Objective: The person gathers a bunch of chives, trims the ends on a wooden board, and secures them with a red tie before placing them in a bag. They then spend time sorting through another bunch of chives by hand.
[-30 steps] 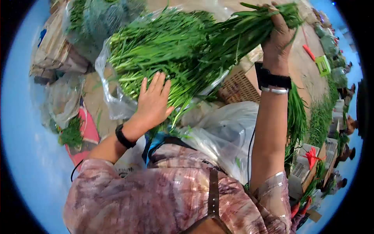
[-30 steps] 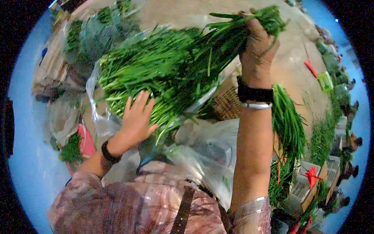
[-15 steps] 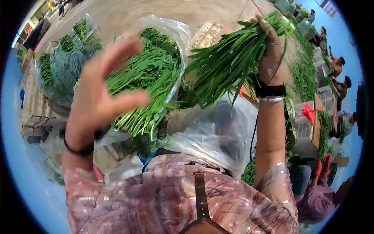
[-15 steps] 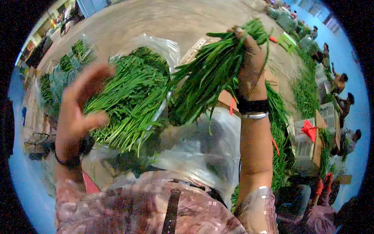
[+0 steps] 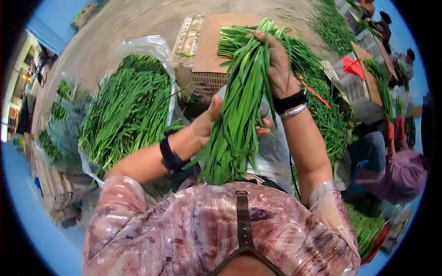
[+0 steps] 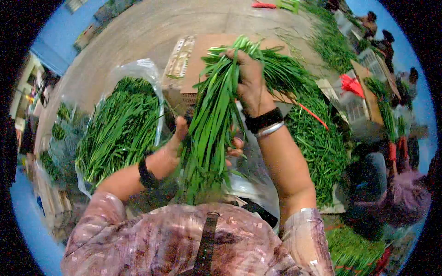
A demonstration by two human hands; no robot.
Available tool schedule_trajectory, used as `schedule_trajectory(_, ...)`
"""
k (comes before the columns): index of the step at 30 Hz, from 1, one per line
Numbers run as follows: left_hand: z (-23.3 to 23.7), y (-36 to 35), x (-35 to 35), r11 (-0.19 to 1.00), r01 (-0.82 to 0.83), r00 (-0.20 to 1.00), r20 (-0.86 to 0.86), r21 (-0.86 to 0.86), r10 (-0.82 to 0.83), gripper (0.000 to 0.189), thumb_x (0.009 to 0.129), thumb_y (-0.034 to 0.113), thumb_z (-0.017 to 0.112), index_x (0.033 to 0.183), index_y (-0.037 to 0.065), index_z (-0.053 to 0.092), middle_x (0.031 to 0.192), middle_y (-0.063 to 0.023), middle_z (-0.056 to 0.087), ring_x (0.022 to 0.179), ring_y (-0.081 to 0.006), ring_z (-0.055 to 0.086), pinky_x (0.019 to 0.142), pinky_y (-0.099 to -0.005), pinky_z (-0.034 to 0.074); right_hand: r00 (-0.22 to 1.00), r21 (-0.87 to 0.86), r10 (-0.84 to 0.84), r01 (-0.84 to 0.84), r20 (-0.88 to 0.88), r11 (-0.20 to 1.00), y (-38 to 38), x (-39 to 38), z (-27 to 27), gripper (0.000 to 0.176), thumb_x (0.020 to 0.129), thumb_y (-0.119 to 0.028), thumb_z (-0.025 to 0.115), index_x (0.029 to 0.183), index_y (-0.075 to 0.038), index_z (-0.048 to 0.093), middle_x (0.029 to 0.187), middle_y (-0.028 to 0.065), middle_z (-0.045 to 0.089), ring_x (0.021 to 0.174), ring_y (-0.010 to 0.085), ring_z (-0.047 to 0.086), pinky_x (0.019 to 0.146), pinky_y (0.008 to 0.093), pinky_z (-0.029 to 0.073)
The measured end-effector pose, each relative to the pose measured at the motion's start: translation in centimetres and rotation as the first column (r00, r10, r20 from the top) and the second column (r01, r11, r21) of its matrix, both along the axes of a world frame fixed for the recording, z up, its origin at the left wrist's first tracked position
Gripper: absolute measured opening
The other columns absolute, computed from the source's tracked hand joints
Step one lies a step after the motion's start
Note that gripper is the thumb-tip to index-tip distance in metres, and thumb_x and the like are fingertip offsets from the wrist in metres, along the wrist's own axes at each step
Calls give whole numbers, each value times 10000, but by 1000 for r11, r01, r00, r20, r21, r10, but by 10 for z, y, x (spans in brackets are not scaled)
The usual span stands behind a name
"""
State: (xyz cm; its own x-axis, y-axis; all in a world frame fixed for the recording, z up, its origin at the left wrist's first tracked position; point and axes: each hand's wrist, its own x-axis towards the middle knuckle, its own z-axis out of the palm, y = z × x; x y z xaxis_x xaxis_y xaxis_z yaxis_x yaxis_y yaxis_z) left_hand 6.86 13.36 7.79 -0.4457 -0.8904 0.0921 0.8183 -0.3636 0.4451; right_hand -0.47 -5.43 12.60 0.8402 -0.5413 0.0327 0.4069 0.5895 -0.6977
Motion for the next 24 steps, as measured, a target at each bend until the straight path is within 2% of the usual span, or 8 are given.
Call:
schedule_trajectory(2,-6,5,-22,1000,-3,998,-66,30,5,1080,607,714,661,1382,43,321,1407,-202,358,1314,-356,337,1043,-503,349,991,124,112,-120,71,985,-12,-4,-32,156,887,-174,543,949,-32,559,831,77,626,719,215,642,644,352,571)
schedule_trajectory(4,-9,4,-38,997,-65,998,-20,28,66,1246,530,775,659,1426,26,224,1464,-181,282,1363,-339,258,1043,-534,329,998,151,-38,31,44,988,-16,-4,-54,142,873,-148,564,955,-31,559,832,66,622,709,220,639,633,368,573)
schedule_trajectory(5,-11,2,-45,998,-61,995,-71,20,62,1222,540,747,679,1425,35,230,1471,-176,267,1364,-331,256,1050,-527,324,986,212,52,-85,157,974,-18,-9,-60,140,861,-134,587,958,-37,559,853,53,623,744,221,635,665,385,573)
schedule_trajectory(8,-13,-9,-61,998,-53,972,-230,-15,48,1154,570,664,742,1420,61,248,1494,-159,221,1367,-305,251,1072,-504,308,973,263,1,-63,229,963,-27,-19,-71,147,858,-143,601,963,-46,563,875,46,627,806,225,629,705,393,568)
schedule_trajectory(11,-23,-17,-68,1000,-23,935,-354,-13,17,1065,667,552,747,1431,44,207,1225,-118,493,1278,-301,401,1073,-485,316,963,239,-48,-17,266,971,-37,-36,-69,170,862,-152,604,995,-53,568,896,46,626,842,228,619,742,398,556)
schedule_trajectory(13,-25,-20,-67,998,37,923,-386,45,-17,810,767,297,745,1377,16,293,931,-55,553,1098,-283,562,1003,-460,415,960,228,-102,42,260,973,-43,-52,-66,192,869,-157,598,1027,-55,564,912,51,624,847,223,616,757,400,549)
schedule_trajectory(19,-14,-18,-44,925,17,975,200,380,-100,477,722,16,663,1158,15,471,895,-87,551,694,-164,607,650,-335,544,950,77,-255,245,182,967,-43,-114,-99,311,866,-195,606,1110,-11,549,1054,124,634,887,256,644,772,402,556)
schedule_trajectory(24,-19,-37,-41,922,111,860,430,370,-276,406,710,22,660,1089,2,516,858,-95,586,583,-120,535,587,-290,492,881,285,-455,406,132,869,-5,-168,-97,463,876,-337,614,1211,-30,526,1120,192,610,995,298,622,885,443,513)
